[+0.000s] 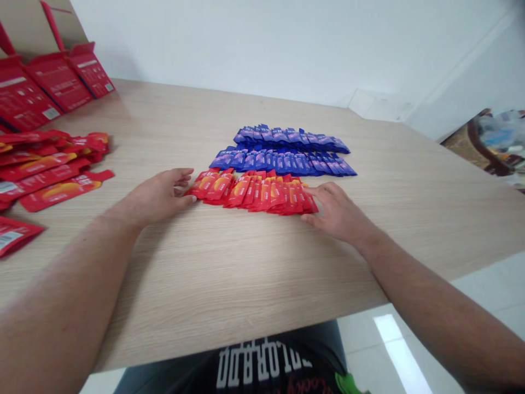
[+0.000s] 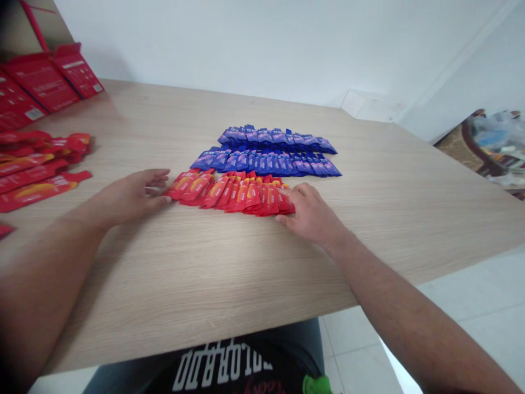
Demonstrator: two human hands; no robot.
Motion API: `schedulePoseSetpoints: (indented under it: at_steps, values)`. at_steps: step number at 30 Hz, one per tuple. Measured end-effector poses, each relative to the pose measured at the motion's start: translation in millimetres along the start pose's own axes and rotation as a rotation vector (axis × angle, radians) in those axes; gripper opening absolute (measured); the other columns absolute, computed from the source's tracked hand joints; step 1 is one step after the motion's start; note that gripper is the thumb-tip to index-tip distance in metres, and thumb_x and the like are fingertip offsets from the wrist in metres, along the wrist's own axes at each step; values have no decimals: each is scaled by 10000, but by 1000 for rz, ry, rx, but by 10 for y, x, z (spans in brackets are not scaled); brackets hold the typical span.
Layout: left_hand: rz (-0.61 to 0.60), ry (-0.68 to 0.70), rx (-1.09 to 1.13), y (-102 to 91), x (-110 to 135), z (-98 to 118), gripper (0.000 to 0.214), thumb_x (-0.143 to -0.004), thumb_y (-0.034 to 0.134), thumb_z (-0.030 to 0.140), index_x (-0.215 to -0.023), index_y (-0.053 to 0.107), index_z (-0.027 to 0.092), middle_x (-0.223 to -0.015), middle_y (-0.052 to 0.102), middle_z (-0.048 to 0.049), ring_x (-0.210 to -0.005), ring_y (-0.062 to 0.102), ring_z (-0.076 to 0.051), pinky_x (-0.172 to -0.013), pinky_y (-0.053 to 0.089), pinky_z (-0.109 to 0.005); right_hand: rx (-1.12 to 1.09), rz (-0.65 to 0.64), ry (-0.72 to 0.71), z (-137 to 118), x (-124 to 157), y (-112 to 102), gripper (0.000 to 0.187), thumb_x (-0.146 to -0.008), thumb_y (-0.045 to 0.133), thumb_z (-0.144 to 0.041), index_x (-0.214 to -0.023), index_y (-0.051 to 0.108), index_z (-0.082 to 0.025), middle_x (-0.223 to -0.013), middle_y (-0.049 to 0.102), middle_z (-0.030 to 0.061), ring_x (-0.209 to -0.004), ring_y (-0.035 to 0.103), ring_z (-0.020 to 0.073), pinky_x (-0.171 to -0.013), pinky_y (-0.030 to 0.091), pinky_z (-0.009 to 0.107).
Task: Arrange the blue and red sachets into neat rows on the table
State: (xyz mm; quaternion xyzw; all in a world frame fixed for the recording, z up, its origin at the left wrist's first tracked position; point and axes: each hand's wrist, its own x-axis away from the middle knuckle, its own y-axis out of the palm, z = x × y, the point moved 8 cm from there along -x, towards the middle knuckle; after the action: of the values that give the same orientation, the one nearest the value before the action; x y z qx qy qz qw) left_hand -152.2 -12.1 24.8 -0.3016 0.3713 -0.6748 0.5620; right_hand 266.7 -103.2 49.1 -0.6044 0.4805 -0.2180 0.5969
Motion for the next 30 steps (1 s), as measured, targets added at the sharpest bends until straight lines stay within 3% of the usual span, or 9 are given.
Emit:
schedulePoseSetpoints:
  at_steps: [5,9,14,23,30]
  values:
    - [14,1,-9,-7,-15,-17,1045,-771,730,590,-1667,472,121,-1526,684,-218,-1270,749,-354,-1116,606,-468,39,74,-95,-330,-215,22,723,-1067,595,-744,-1410,726,-121,-1260,650,199,-1214,585,383,-1120,481,526]
    - [13,-17,22,-9,-1,-2,1030,-773,728,565,-1671,470,132,-1537,680,-212,-1272,750,-356,-1122,605,-458,75,66,-110,-447,-376,176,548,-1077,684,-564,-1353,744,-95,-1250,687,200,-1204,600,381,-1106,477,533]
    - [15,-12,-23,-22,1,28,996,-776,701,564,-1654,501,140,-1532,686,-205,-1272,751,-360,-1138,594,-437,65,55,-97,-443,-408,228,373,-1051,736,-419,-1306,763,-148,-1195,704,162,-1156,614,360,-1081,484,518]
    - [12,72,-155,-7,-13,77,917,-784,728,560,-1609,567,193,-1498,718,-163,-1241,761,-347,-1133,583,-434,164,50,-17,-448,-415,265,641,-1067,605,-737,-1288,758,-154,-1196,681,170,-1144,591,382,-1033,479,526]
    - [11,60,-122,6,-15,73,906,-782,717,568,-1597,576,199,-1479,730,-148,-1208,771,-332,-1076,610,-410,345,47,-30,-605,-431,245,523,-1082,610,-687,-1075,738,-180,-1133,669,175,-1101,563,388,-890,454,500]
